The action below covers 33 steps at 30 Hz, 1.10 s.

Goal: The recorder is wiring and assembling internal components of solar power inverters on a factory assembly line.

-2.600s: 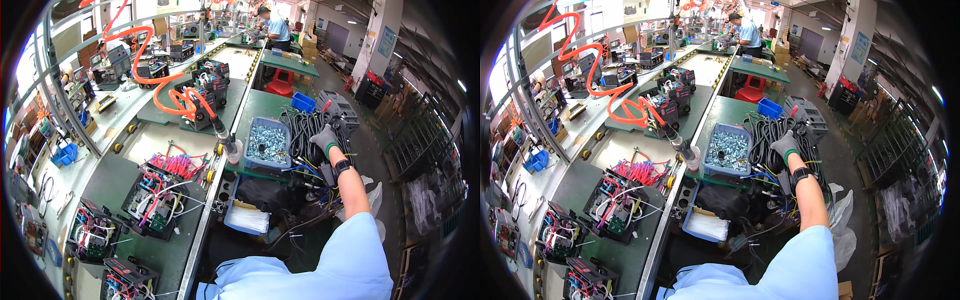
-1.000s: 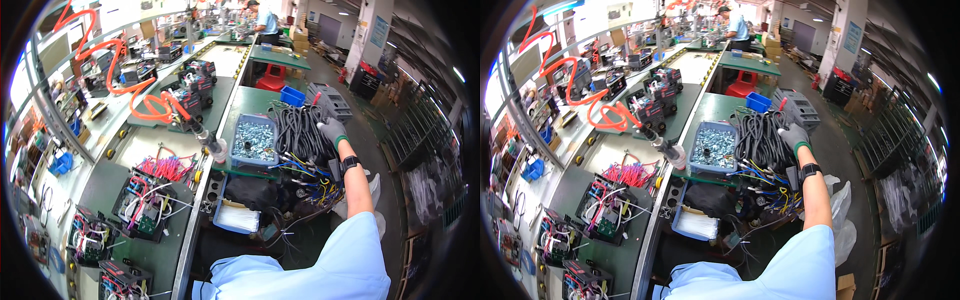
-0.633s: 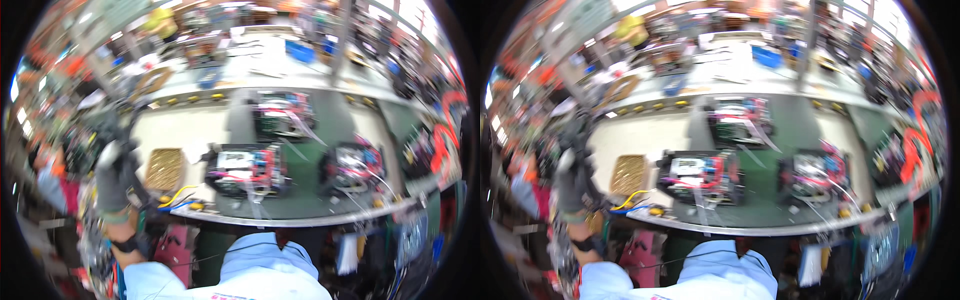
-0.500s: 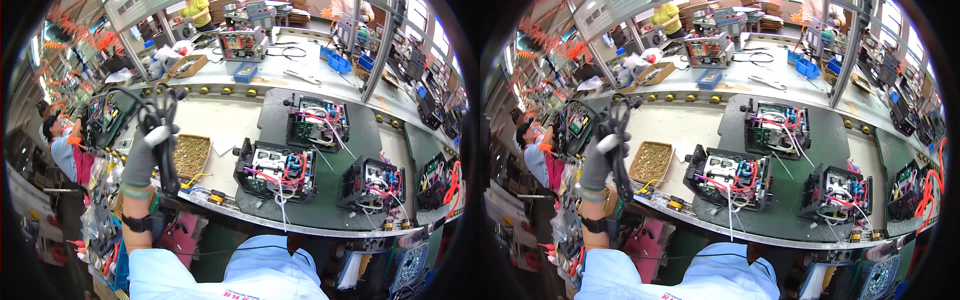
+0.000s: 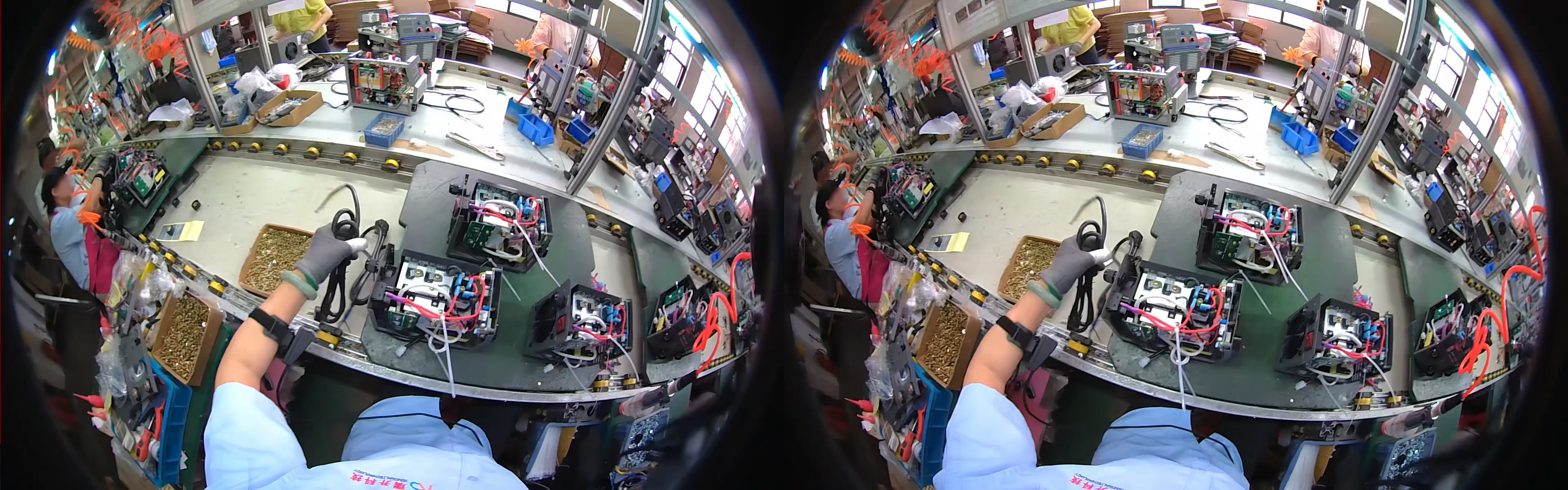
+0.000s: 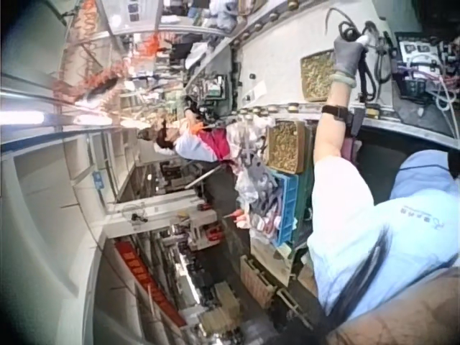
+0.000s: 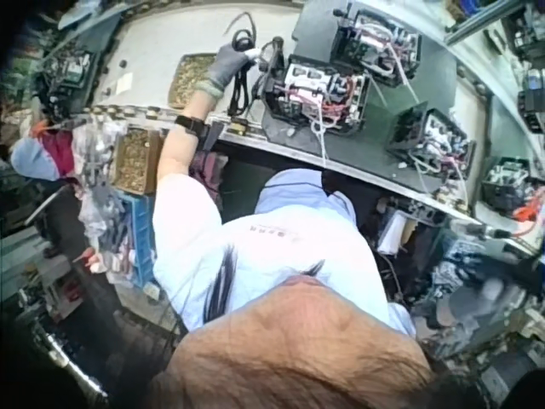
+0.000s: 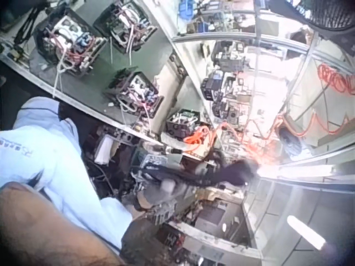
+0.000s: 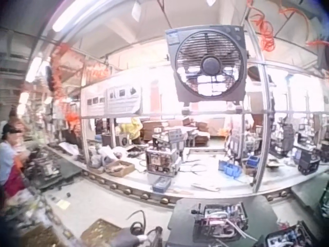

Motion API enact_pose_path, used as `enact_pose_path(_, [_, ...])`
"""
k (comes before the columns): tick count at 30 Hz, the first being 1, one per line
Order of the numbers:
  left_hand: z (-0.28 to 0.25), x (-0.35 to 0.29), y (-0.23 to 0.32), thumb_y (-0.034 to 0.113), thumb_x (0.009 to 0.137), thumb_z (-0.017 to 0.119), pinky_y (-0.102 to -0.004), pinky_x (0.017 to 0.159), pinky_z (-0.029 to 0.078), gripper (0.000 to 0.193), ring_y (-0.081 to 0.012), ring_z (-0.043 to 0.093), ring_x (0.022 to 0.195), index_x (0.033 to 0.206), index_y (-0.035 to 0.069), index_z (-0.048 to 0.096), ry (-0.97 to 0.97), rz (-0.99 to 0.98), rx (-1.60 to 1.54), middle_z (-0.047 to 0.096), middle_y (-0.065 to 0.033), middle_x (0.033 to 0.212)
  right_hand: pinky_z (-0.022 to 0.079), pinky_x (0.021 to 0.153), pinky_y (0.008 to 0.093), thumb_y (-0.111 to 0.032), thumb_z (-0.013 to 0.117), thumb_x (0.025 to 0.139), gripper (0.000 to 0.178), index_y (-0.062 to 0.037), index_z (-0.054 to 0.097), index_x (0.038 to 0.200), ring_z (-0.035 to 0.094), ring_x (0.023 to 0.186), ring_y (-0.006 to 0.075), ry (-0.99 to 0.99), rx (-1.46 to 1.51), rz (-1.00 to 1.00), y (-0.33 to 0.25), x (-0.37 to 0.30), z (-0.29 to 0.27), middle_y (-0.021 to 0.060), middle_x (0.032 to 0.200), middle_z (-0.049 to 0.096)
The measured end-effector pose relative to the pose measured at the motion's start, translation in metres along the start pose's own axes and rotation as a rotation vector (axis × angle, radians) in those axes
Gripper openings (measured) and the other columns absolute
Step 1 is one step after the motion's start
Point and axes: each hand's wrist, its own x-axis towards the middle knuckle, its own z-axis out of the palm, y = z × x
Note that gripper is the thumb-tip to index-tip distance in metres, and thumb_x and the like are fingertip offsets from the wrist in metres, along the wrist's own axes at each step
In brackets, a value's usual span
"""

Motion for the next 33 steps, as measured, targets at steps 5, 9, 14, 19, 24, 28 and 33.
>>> enact_pose_path(5, [-0.007, -0.032, 0.049, 0.022, 0.084, 0.077, -0.0256, 0.067, 0.052, 0.026, -0.0102, 0.062, 0.072, 0.099, 0.004, 0.066, -0.059, -0.019, -0.191, 0.066, -0.0017, 0.084, 0.05, 0.077, 0.0314, -0.015, 0.06, 0.086, 0.031, 0.0024, 0.065, 0.112, 0.063, 0.086, 0.0174, -0.517, 0.461, 0.615, -0.015, 0.017, 0.118, 0.0092, 0.095, 0.068])
enact_pose_path(9, [-0.044, -0.071, 0.068, 0.019, 0.085, 0.071, -0.0276, 0.065, 0.05, 0.035, -0.0122, 0.06, 0.069, 0.114, 0.003, 0.06, 0.01, 0.097, -0.324, 0.062, -0.0016, 0.084, 0.044, 0.065, 0.0235, -0.013, 0.059, 0.087, 0.033, 0.0018, 0.062, 0.116, 0.053, 0.074, 0.0065, -0.71, 0.483, 0.635, 0.006, 0.01, 0.191, -0.0001, 0.089, 0.059])
enact_pose_path(14, [-0.079, -0.1, 0.081, 0.022, 0.085, 0.074, -0.0289, 0.07, 0.052, 0.053, -0.0147, 0.059, 0.077, 0.128, 0.003, 0.05, -0.03, 0.234, -0.563, 0.058, -0.0036, 0.094, 0.048, 0.07, 0.0251, -0.013, 0.062, 0.09, 0.041, 0.0029, 0.056, 0.127, 0.059, 0.081, 0.0095, -0.698, 0.515, 0.703, 0.047, -0.03, 0.253, 0.003, 0.099, 0.065])
enact_pose_path(19, [-0.089, -0.124, 0.083, 0.024, 0.084, 0.074, -0.0285, 0.072, 0.049, 0.055, -0.0128, 0.057, 0.084, 0.13, 0.005, 0.05, -0.067, 0.275, -0.492, 0.055, -0.0007, 0.096, 0.053, 0.088, 0.0436, -0.019, 0.071, 0.084, 0.055, -0.0028, 0.054, 0.133, 0.066, 0.1, 0.0327, -0.925, -0.349, 0.045, 0.094, -0.07, 0.284, 0.0164, 0.118, 0.065])
enact_pose_path(24, [-0.045, -0.13, 0.118, 0.012, 0.073, 0.086, -0.0236, 0.082, 0.05, 0.048, -0.0073, 0.061, 0.088, 0.114, -0.001, 0.064, -0.187, 0.185, 0.043, 0.067, -0.0016, 0.095, 0.054, 0.079, 0.0383, -0.005, 0.068, 0.079, 0.036, -0.0026, 0.066, 0.114, 0.066, 0.092, 0.0307, -0.62, -0.073, -0.32, 0.052, -0.033, 0.282, 0.0157, 0.111, 0.067])
enact_pose_path(28, [-0.038, -0.14, 0.125, 0.016, 0.071, 0.088, -0.0255, 0.079, 0.051, 0.046, -0.008, 0.061, 0.083, 0.108, -0.001, 0.067, -0.347, 0.243, 0.183, 0.069, -0.0022, 0.087, 0.052, 0.077, 0.0275, -0.004, 0.061, 0.086, 0.038, 0.0033, 0.061, 0.123, 0.063, 0.085, 0.0124, -0.919, 0.69, 0.376, -0.02, 0.021, 0.27, 0.0094, 0.108, 0.069])
enact_pose_path(33, [-0.024, -0.15, 0.142, 0.02, 0.073, 0.088, -0.0242, 0.076, 0.05, 0.045, -0.0079, 0.061, 0.082, 0.108, 0.0, 0.068, -0.585, 0.17, 0.03, 0.068, -0.003, 0.086, 0.051, 0.075, 0.0262, -0.036, 0.069, 0.087, 0.075, 0.0006, 0.041, 0.146, 0.062, 0.084, 0.0106, -1.52, 1.338, 0.531, -0.059, 0.019, 0.315, 0.0135, 0.131, 0.06])
